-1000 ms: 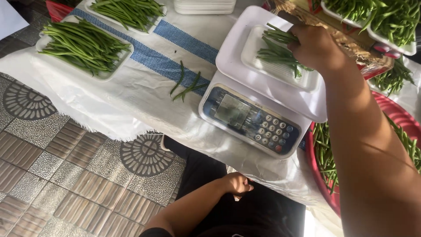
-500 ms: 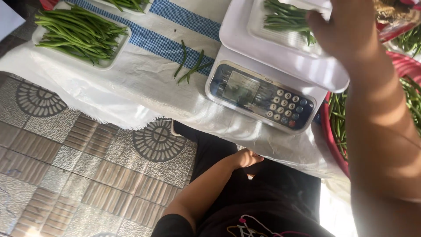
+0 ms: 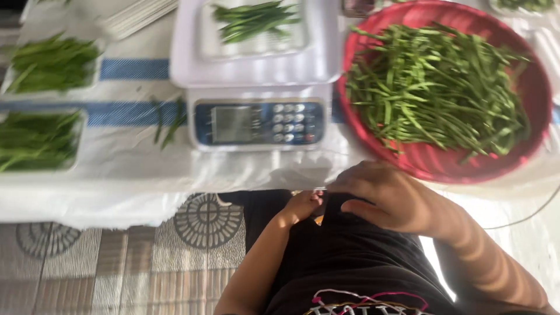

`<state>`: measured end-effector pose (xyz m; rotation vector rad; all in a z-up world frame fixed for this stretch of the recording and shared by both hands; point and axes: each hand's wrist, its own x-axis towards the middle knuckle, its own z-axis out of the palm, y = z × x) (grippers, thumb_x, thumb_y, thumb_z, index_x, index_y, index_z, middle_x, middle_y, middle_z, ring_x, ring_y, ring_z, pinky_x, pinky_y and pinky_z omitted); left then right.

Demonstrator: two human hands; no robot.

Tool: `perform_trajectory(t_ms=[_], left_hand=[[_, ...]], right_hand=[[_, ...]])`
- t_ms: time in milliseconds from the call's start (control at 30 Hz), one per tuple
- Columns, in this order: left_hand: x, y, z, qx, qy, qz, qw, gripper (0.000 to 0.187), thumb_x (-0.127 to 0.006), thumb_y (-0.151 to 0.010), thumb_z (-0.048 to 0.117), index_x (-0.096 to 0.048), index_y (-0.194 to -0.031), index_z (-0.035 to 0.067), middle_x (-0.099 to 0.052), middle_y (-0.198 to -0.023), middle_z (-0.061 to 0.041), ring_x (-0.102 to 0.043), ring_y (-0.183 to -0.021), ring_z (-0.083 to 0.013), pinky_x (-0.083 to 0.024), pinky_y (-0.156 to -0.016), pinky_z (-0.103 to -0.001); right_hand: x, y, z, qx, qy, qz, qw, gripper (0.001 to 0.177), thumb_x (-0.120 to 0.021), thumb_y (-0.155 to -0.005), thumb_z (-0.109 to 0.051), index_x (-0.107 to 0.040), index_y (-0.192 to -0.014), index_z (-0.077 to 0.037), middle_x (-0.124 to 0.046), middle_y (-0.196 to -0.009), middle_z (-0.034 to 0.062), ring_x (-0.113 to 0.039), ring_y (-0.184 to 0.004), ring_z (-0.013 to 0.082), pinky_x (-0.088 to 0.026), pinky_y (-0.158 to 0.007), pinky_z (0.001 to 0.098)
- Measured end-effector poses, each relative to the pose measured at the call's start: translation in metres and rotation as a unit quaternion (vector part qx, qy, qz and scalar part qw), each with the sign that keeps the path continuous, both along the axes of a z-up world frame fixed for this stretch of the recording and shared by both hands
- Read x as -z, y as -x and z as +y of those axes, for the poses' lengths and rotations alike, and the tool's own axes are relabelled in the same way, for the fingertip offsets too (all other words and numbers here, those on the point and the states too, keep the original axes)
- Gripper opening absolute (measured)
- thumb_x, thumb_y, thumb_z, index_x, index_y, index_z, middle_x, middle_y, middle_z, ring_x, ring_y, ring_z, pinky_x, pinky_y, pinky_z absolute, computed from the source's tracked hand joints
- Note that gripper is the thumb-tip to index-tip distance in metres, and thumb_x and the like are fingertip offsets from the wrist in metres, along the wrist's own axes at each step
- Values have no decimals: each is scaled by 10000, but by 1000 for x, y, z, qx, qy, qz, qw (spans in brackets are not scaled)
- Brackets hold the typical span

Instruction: Sorting and weighing green beans by picking them from a bowl and placing them onto a scale

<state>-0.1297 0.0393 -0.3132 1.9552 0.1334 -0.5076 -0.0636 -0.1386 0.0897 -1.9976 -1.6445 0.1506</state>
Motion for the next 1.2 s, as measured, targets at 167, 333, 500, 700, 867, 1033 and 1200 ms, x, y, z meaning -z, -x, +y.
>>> perform_trajectory(t_ms=[167,333,500,700,867,1033,1200], left_hand=[[3,0,5,-15,-38,-2,999,461,-572,-952,592,-759,-1059,184,-762,-1170,-63,-684,-1150,-330,-531,-998,-427],[-30,0,1,34,-92,-40,994,612,-442,-998,582,-730,-1088,50,-736,-1132,-226,-649,-1136,-455,-500,-1007,-558],[1,12,-4,55,-79,-193,976,267,-592,-900,289,-675,-1060,91,-730,-1036,-149,-675,-995,-373,-481,-916,-471],[-179,41,3,95,-143,-94,981,538,-591,-943,464,-570,-1373,142,-641,-1262,-110,-602,-1184,-338,-435,-1007,-477],[-330,20,14,210,366,-57,905,611,-550,-1047,562,-489,-1399,66,-632,-1337,-132,-589,-1232,-194,-435,-1026,-329],[-328,-49,-10,250,610,-88,746,490,-661,-1015,572,-570,-1192,124,-622,-1054,-139,-632,-978,-256,-501,-794,-327],[-332,-90,-32,158,683,-124,703,404,-651,-1006,529,-544,-1091,149,-539,-947,-16,-487,-823,-161,-376,-717,-280]], right_hand=[[1,-1,-17,-25,-66,80,994,330,-605,-1002,-359,-720,-1164,-94,-747,-1006,123,-715,-852,367,-564,-685,490],[10,-16,-30,-2,-107,41,993,295,-657,-988,-316,-695,-1130,-60,-724,-976,151,-697,-813,380,-549,-624,490],[3,-41,-40,-46,-73,103,991,377,-498,-1058,-345,-620,-1277,-64,-728,-1083,145,-722,-897,357,-571,-790,454],[5,-64,-60,4,-92,101,991,346,-554,-1035,-281,-670,-1237,-25,-758,-1136,96,-698,-1020,292,-548,-918,443],[11,-70,-72,-4,-101,179,979,264,-602,-1010,-223,-676,-1195,-50,-739,-1069,109,-726,-938,270,-573,-842,359],[14,-64,-82,14,-59,148,987,220,-563,-1018,-224,-689,-1062,-50,-716,-973,92,-698,-835,261,-578,-741,368],[26,-76,-128,229,29,61,971,200,-744,-878,-247,-772,-1044,-140,-767,-1003,25,-747,-872,193,-597,-730,340]])
